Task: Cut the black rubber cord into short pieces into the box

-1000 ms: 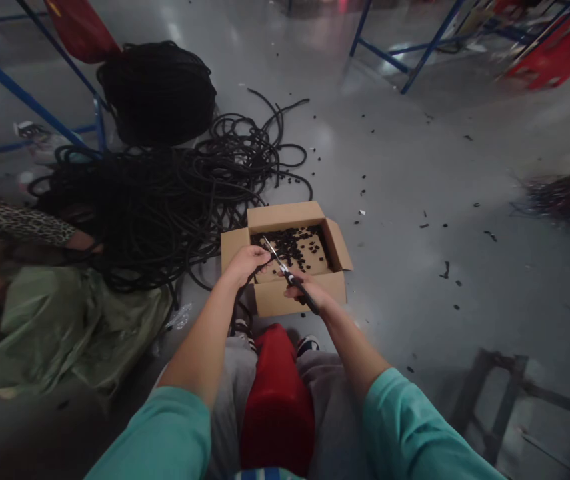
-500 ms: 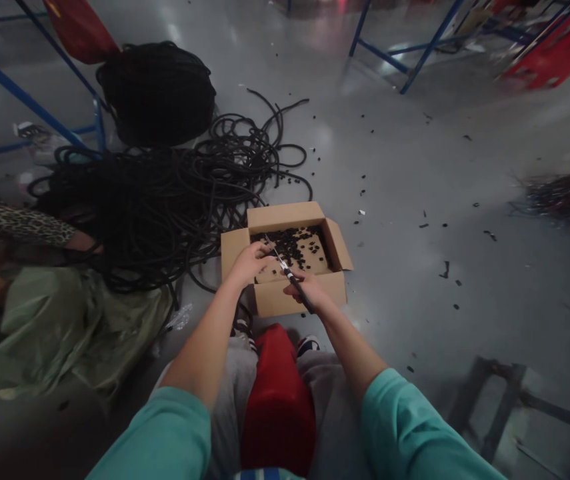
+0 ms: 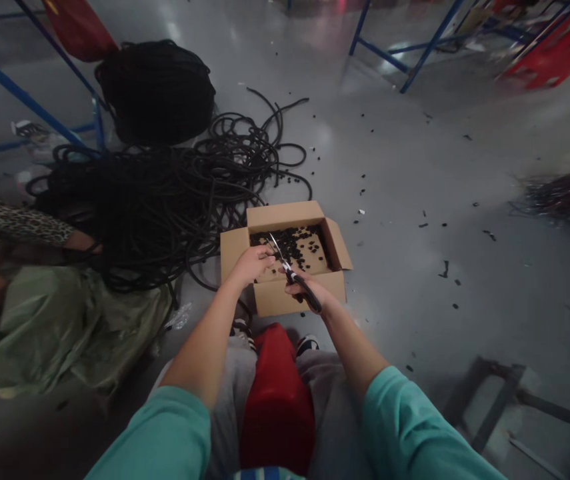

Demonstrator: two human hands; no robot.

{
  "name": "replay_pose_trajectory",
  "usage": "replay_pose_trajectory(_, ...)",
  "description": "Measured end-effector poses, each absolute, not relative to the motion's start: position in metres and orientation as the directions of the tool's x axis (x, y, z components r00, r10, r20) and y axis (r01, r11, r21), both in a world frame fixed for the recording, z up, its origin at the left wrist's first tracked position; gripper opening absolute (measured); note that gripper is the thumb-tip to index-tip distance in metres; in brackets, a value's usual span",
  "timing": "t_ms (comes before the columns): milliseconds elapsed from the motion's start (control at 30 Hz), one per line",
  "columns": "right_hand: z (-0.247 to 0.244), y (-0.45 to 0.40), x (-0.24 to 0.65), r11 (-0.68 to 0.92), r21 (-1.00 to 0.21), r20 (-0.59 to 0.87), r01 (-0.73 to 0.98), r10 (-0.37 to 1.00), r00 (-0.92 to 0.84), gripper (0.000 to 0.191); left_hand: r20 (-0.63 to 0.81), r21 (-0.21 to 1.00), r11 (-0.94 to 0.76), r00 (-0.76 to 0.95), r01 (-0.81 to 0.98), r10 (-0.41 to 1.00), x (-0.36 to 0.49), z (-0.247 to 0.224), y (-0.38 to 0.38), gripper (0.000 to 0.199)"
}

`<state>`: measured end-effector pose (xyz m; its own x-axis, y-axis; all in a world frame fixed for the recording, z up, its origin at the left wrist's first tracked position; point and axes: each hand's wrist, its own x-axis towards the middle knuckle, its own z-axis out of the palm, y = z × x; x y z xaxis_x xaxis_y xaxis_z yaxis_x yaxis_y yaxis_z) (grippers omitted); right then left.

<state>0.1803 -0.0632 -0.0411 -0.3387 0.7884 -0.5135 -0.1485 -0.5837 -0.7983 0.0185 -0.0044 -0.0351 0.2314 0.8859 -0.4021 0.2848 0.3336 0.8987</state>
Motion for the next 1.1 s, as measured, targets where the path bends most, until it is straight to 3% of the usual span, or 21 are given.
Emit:
replay_pose_trajectory(667,-0.030,-0.064,0.175,-0.669,-0.736,-0.626,-0.102,0.731,-0.273,0.061,-0.408,0.894,0.343,0.209,0.288,0.889,0.014,-0.033,0.000,0.005)
replay_pose_trajectory(900,-0.028,-0.062,0.179,-0.607,-0.795,-0.579,-0.009,0.763,-0.287,0.057,-0.398,0.874,0.284,0.248,0.393,0.883,0.010,-0.037,0.001,0.009)
replay_pose_trajectory(1100,-0.029,-0.061,0.180,-0.561,-0.827,-0.546,0.029,0.790,-0.281,0.057,-0.446,0.882,0.344,0.335,0.322,0.830,0.011,-0.032,0.000,0.021)
